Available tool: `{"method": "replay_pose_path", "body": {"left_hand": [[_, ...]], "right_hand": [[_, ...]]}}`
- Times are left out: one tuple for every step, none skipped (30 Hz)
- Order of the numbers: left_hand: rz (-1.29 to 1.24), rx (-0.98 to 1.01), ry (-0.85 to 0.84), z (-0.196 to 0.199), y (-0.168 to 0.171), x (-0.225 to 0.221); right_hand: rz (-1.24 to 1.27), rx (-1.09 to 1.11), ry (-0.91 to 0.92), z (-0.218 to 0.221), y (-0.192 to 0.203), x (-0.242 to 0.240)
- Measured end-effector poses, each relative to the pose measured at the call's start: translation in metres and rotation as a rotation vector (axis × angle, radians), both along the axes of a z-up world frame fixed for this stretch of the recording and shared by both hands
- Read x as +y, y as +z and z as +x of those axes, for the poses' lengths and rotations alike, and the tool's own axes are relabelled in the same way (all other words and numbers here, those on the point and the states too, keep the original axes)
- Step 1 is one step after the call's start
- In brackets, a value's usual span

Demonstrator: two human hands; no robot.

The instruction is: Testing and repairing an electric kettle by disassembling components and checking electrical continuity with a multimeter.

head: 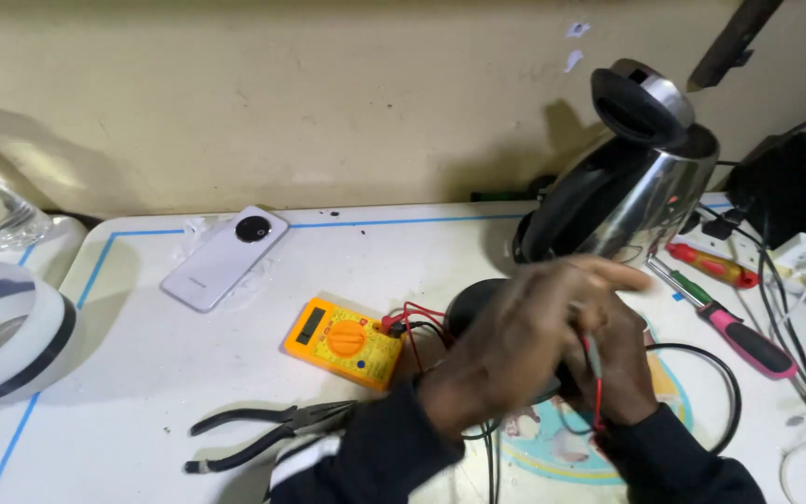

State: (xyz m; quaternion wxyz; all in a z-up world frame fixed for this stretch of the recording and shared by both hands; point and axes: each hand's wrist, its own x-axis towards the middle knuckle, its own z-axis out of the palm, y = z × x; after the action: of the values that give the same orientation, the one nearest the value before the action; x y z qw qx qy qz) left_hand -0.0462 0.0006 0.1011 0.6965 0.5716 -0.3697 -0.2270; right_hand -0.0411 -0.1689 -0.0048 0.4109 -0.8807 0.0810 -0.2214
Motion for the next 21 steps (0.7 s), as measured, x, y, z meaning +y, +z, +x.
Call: {"method": "replay_pose_path", "body": {"left_hand": [[0.050, 0.001, 0.163, 0.017, -0.017, -0.002], [0.103, -0.005, 0.344, 0.037, -0.034, 0.002], [0.154, -0.011, 0.526, 0.056, -0.052, 0.008], [0.149, -0.019, 0.518, 0.059, -0.063, 0.009], [0.200, 0.093, 0.495, 0.062, -0.075, 0.009], [0.258, 0.204, 0.475, 0.064, -0.088, 0.012], [0.260, 0.197, 0.473, 0.063, -0.094, 0.011], [0.287, 0.167, 0.516, 0.063, -0.100, 0.008], [0.315, 0.137, 0.559, 0.063, -0.107, 0.005], [0.315, 0.134, 0.554, 0.062, -0.106, 0.004], [0.315, 0.121, 0.578, 0.062, -0.105, 0.003], [0.317, 0.112, 0.597, 0.060, -0.106, 0.002], [0.317, 0.113, 0.589, 0.061, -0.106, 0.002], [0.333, 0.091, 0.586, 0.061, -0.106, 0.003], [0.348, 0.069, 0.582, 0.061, -0.107, 0.004], [0.346, 0.067, 0.579, 0.057, -0.100, 0.004], [0.433, 0.073, 0.594, 0.053, -0.093, 0.005], [0.520, 0.077, 0.611, 0.050, -0.086, 0.006], [0.518, 0.073, 0.611, 0.049, -0.086, 0.007], [0.515, 0.061, 0.620, 0.047, -0.086, 0.008], [0.511, 0.049, 0.629, 0.046, -0.087, 0.009]], "right_hand": [[-0.061, -0.055, 0.058, -0.001, 0.000, -0.003], [-0.117, -0.117, 0.132, 0.004, 0.001, -0.002], [-0.174, -0.180, 0.205, 0.009, 0.003, -0.002], [-0.179, -0.186, 0.196, 0.010, 0.003, -0.004], [-0.208, -0.205, 0.249, 0.012, 0.003, -0.007], [-0.231, -0.223, 0.305, 0.013, 0.001, -0.007], [-0.230, -0.229, 0.300, 0.014, -0.001, -0.006], [-0.219, -0.207, 0.245, 0.015, -0.002, -0.005], [-0.207, -0.185, 0.191, 0.017, -0.003, -0.005], [-0.208, -0.187, 0.185, 0.018, 0.000, -0.005], [-0.142, -0.167, 0.179, 0.018, 0.002, -0.004], [-0.077, -0.143, 0.171, 0.017, 0.004, -0.003], [-0.078, -0.141, 0.163, 0.018, 0.001, -0.007], [-0.089, -0.178, 0.189, 0.017, -0.002, -0.010], [-0.101, -0.215, 0.215, 0.016, -0.005, -0.013], [-0.103, -0.216, 0.212, 0.013, -0.005, -0.012], [-0.168, -0.239, 0.241, 0.010, -0.005, -0.011], [-0.232, -0.263, 0.272, 0.009, -0.005, -0.009], [-0.234, -0.267, 0.271, 0.008, -0.006, -0.008], [-0.215, -0.265, 0.272, 0.006, -0.008, -0.006], [-0.197, -0.264, 0.274, 0.004, -0.009, -0.005]]}}
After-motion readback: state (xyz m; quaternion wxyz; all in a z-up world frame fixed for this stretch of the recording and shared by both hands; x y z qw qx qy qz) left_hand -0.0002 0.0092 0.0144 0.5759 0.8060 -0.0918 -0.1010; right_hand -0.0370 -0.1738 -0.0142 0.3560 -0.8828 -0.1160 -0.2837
